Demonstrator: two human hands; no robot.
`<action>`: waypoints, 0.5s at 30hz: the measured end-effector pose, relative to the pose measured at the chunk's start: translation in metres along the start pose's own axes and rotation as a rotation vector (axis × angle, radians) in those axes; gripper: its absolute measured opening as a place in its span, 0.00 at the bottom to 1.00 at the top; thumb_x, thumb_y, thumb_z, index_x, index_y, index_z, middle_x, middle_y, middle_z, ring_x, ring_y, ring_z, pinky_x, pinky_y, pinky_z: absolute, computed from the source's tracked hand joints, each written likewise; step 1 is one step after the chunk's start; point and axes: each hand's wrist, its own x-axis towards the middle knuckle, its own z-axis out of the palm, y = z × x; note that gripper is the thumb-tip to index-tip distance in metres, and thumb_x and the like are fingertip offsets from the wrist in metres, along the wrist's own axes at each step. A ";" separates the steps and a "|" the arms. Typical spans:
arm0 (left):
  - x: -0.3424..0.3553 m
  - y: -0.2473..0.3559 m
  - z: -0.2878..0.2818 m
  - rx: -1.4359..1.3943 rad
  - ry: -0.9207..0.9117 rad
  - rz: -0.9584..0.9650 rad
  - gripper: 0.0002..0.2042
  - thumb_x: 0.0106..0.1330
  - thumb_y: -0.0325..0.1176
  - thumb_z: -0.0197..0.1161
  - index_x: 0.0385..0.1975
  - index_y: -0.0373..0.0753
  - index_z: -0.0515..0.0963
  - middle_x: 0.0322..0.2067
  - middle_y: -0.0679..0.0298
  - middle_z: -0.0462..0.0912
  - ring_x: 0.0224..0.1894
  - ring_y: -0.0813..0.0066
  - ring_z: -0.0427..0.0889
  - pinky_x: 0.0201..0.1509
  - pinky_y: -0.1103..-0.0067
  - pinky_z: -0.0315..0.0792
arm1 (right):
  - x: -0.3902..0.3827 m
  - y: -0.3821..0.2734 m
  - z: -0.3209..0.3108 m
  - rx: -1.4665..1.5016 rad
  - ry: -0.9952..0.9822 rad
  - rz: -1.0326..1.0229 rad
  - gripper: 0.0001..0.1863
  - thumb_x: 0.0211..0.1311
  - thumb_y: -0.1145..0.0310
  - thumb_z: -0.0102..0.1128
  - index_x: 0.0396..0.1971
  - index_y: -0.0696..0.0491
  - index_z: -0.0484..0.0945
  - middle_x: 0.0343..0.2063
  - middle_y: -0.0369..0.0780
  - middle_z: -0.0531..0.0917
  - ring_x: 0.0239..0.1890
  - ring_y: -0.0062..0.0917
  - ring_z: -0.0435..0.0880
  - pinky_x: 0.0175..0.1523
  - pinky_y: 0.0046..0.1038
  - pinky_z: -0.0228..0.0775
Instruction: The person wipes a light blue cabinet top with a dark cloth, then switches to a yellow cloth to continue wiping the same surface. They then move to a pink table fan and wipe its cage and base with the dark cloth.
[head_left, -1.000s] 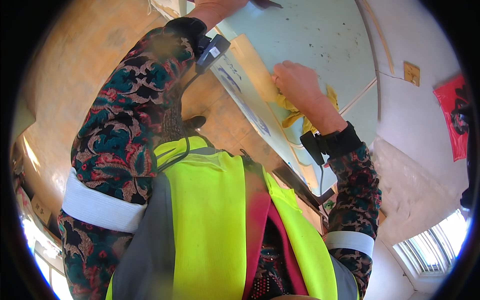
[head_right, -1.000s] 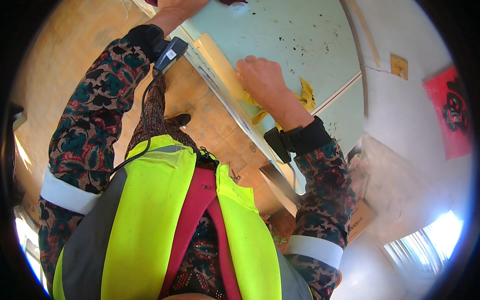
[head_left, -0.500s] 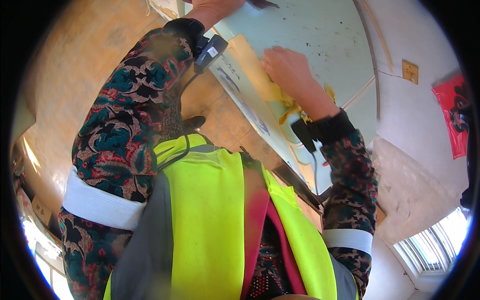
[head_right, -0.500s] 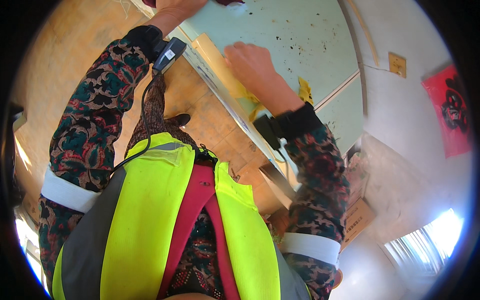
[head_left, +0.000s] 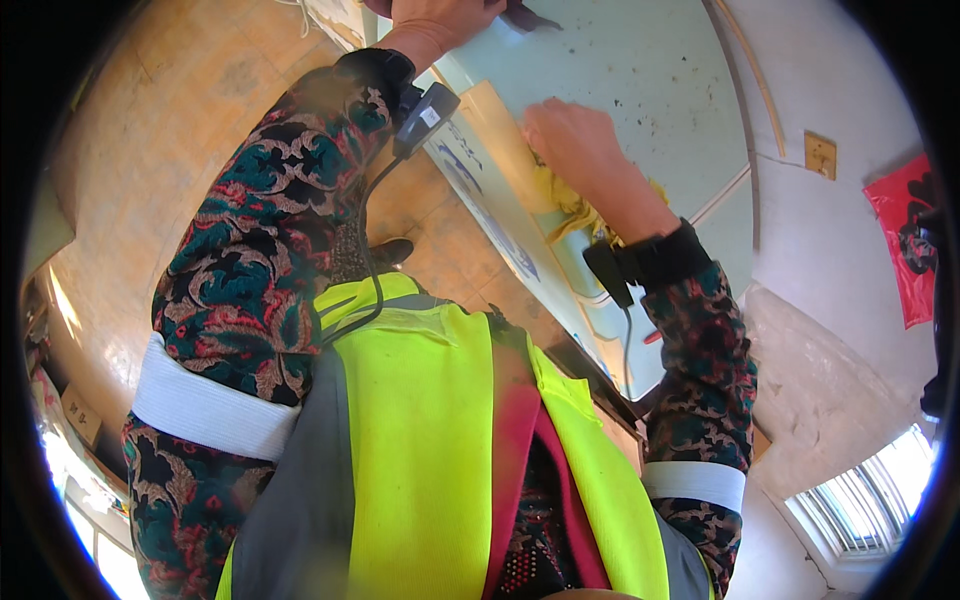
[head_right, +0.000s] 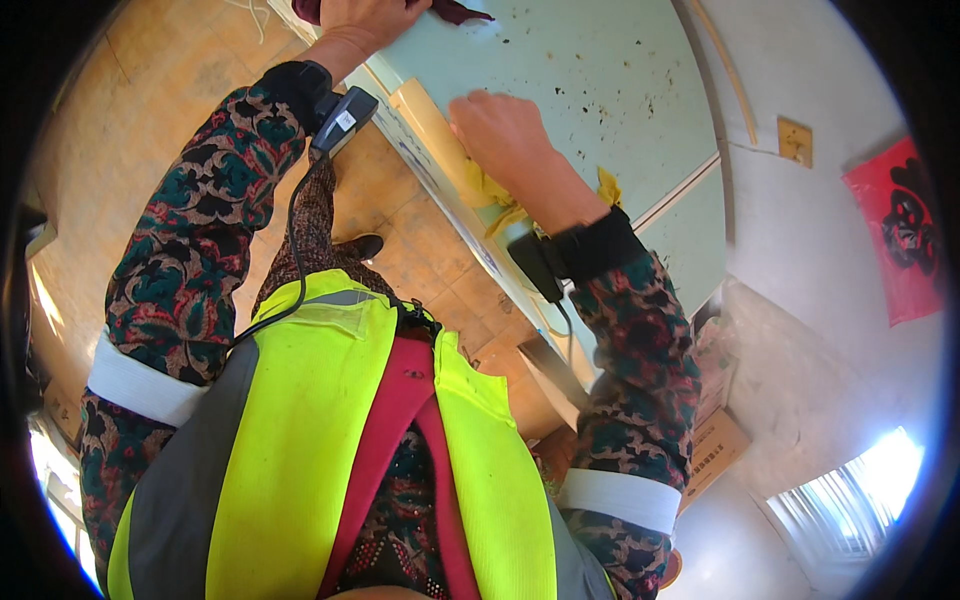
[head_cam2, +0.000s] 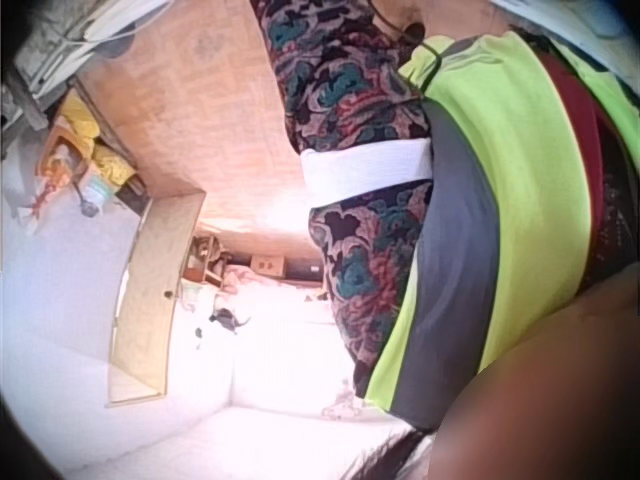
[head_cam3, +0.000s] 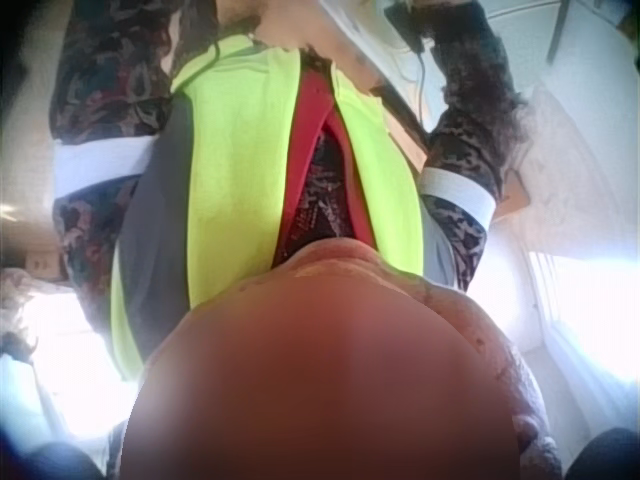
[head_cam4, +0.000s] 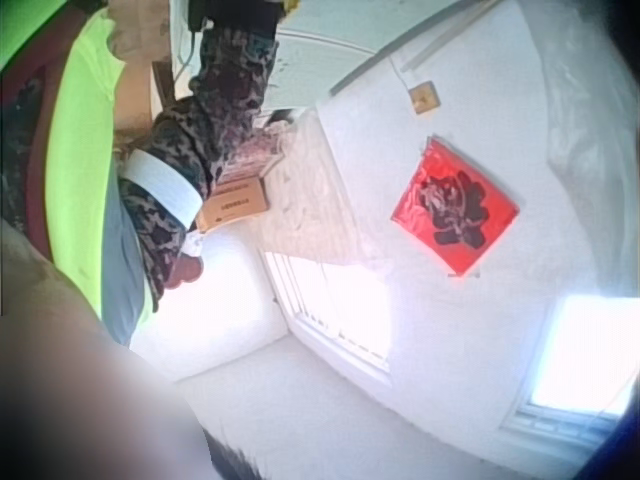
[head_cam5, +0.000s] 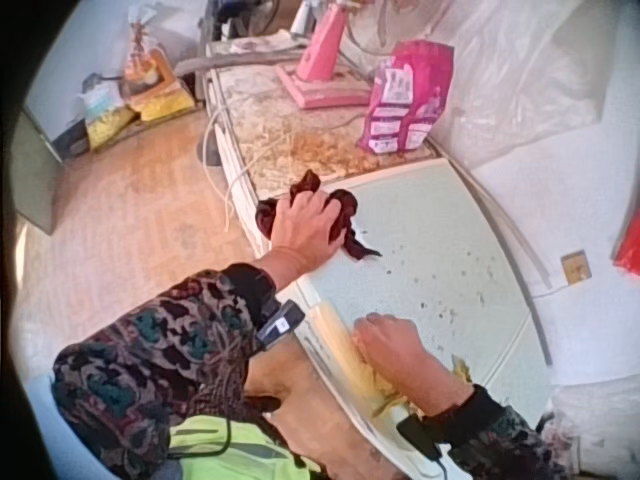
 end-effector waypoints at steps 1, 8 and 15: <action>0.000 0.000 0.000 -0.004 0.023 0.008 0.16 0.53 0.45 0.68 0.37 0.46 0.76 0.41 0.63 0.76 0.47 0.63 0.74 0.50 0.62 0.64 | -0.002 0.001 -0.001 -0.010 -0.048 0.011 0.06 0.61 0.65 0.58 0.29 0.50 0.77 0.30 0.41 0.81 0.35 0.41 0.82 0.35 0.42 0.74; 0.000 0.000 0.000 -0.010 0.048 0.015 0.17 0.52 0.45 0.69 0.39 0.46 0.76 0.41 0.63 0.76 0.47 0.62 0.74 0.50 0.61 0.64 | 0.005 0.003 -0.003 -0.012 0.112 -0.132 0.04 0.58 0.67 0.59 0.29 0.50 0.78 0.28 0.40 0.81 0.33 0.41 0.83 0.34 0.41 0.74; -0.003 0.000 0.000 -0.008 0.052 0.015 0.17 0.52 0.45 0.69 0.38 0.46 0.76 0.40 0.63 0.75 0.47 0.62 0.74 0.50 0.61 0.64 | 0.007 0.002 -0.004 -0.006 -0.092 -0.059 0.06 0.60 0.64 0.59 0.29 0.50 0.77 0.30 0.40 0.81 0.35 0.41 0.82 0.36 0.42 0.73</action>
